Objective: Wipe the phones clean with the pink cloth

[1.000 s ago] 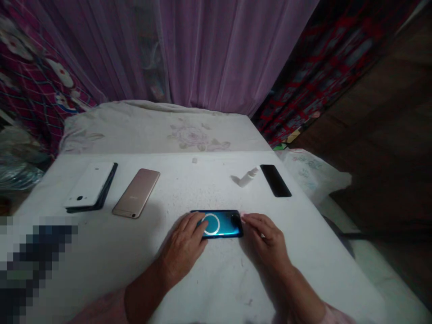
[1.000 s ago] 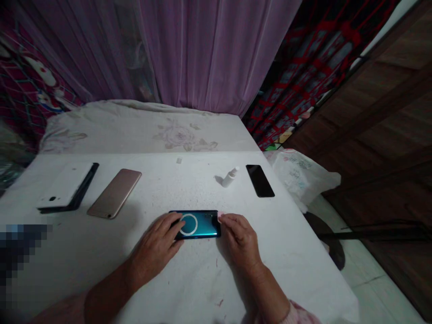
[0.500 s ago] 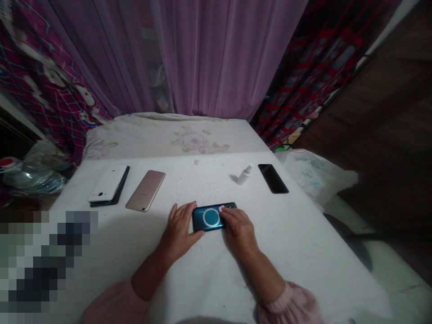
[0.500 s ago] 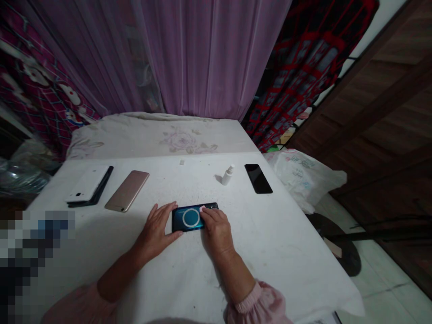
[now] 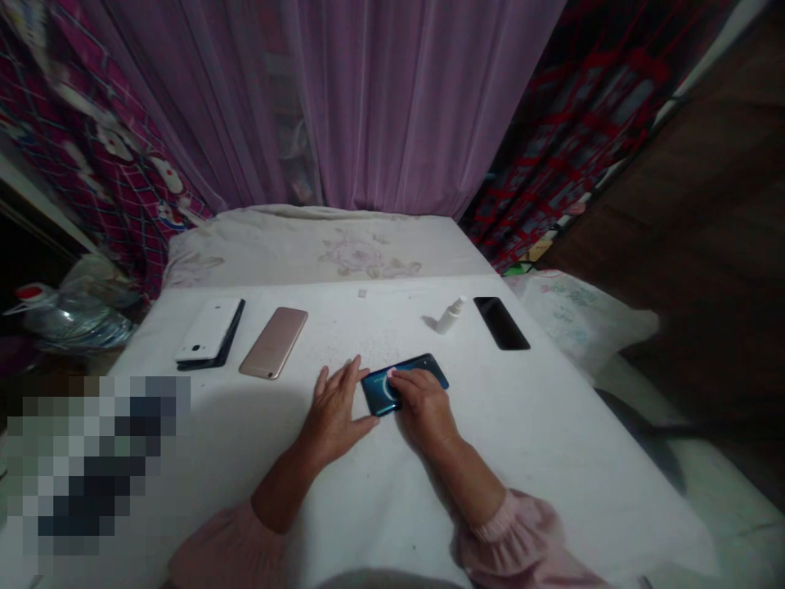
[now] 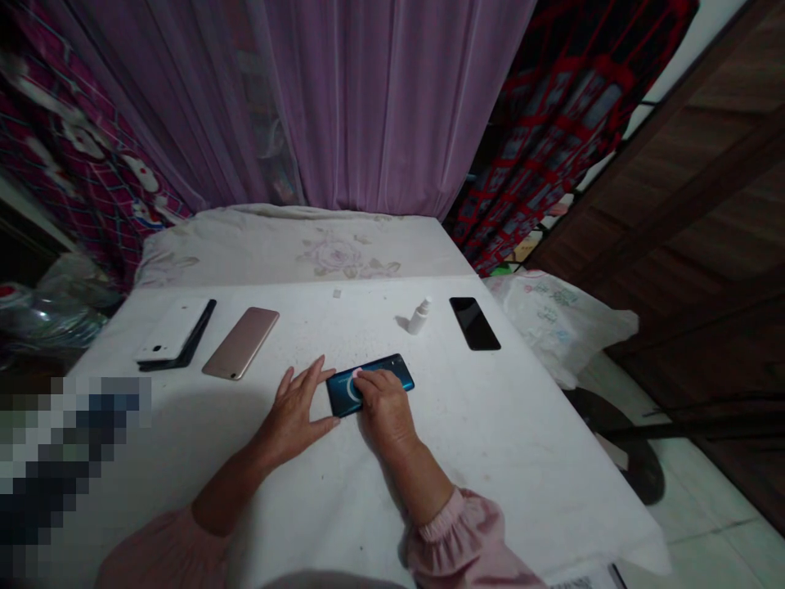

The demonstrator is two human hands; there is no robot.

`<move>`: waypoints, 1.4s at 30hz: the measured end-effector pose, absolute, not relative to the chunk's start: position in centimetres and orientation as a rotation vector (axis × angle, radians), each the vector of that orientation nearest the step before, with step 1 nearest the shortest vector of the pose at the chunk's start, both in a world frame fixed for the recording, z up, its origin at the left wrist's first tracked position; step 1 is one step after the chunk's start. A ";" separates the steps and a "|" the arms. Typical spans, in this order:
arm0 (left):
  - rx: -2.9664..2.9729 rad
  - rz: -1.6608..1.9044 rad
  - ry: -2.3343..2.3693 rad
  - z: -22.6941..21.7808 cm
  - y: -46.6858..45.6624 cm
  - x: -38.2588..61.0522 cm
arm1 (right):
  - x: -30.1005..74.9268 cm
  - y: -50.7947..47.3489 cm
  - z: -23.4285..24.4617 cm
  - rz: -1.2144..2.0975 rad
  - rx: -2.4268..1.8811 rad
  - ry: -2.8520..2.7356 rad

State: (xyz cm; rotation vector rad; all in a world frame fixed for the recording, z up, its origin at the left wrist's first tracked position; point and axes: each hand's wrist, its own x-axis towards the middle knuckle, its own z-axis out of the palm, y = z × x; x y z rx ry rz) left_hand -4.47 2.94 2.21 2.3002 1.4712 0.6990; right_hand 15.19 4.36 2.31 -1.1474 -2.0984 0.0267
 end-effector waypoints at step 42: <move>2.691 0.458 1.608 5.3 0.1 -3.7 | 12.0 8.2 4.4 0.291 -0.870 -2.466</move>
